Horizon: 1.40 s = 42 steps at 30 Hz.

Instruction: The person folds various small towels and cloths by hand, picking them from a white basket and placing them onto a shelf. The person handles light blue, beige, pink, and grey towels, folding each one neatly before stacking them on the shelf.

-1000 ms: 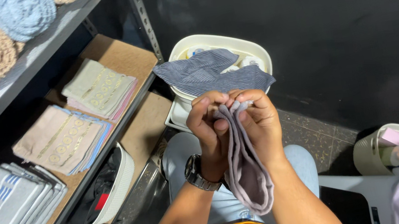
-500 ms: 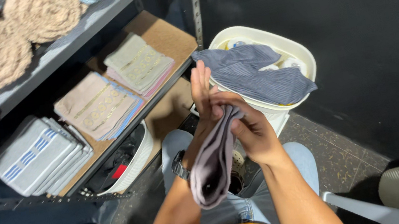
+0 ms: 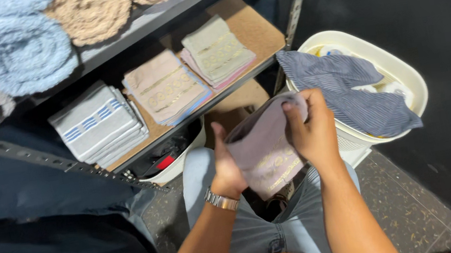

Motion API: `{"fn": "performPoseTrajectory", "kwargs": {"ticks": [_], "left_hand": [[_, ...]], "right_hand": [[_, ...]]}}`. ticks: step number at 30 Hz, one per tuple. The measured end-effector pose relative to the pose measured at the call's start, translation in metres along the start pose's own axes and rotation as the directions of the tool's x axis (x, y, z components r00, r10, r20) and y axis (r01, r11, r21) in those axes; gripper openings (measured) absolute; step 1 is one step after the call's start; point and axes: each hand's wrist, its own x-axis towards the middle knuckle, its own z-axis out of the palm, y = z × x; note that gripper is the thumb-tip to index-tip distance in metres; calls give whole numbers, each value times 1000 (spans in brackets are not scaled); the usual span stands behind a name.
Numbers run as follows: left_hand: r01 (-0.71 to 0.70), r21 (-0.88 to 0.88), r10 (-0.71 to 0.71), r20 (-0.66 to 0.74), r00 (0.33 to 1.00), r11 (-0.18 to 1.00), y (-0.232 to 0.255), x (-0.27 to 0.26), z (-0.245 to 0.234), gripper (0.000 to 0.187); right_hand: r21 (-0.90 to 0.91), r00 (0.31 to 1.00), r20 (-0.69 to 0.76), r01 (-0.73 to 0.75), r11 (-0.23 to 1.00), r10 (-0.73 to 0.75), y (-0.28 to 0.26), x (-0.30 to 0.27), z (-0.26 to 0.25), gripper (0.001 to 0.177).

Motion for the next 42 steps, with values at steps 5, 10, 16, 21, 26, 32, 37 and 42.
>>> {"fn": "performPoseTrajectory", "kwargs": {"ticks": [5, 10, 16, 21, 26, 32, 37, 42], "left_hand": [[-224, 628, 237, 64, 969, 746, 11, -7, -50, 66], [-156, 863, 413, -66, 908, 481, 25, -6, -39, 67], [-171, 894, 629, -146, 763, 415, 51, -11, -29, 57], [-462, 709, 619, 47, 784, 532, 83, 12, -95, 47], [-560, 611, 568, 209, 796, 560, 83, -20, -49, 58], [-354, 663, 333, 165, 928, 659, 93, 4, -108, 52], [-219, 773, 239, 90, 967, 595, 93, -15, -54, 59], [-194, 819, 177, 115, 977, 540, 98, 35, -104, 59]], "right_hand": [[19, 994, -22, -104, 994, 105, 38, 13, 22, 21], [334, 986, 127, -147, 931, 110, 72, 12, 52, 20], [715, 937, 345, -221, 664, -60, 48, -7, 51, 59], [731, 941, 324, -186, 656, -94, 110, -3, 66, 26], [698, 946, 304, -142, 702, -111, 20, -9, 35, 46], [646, 954, 275, -90, 758, -121, 96, 9, 48, 70], [556, 956, 243, 1, 831, -164, 129, 29, 50, 68], [518, 946, 264, 24, 855, -187, 121, 47, 45, 66]]}}
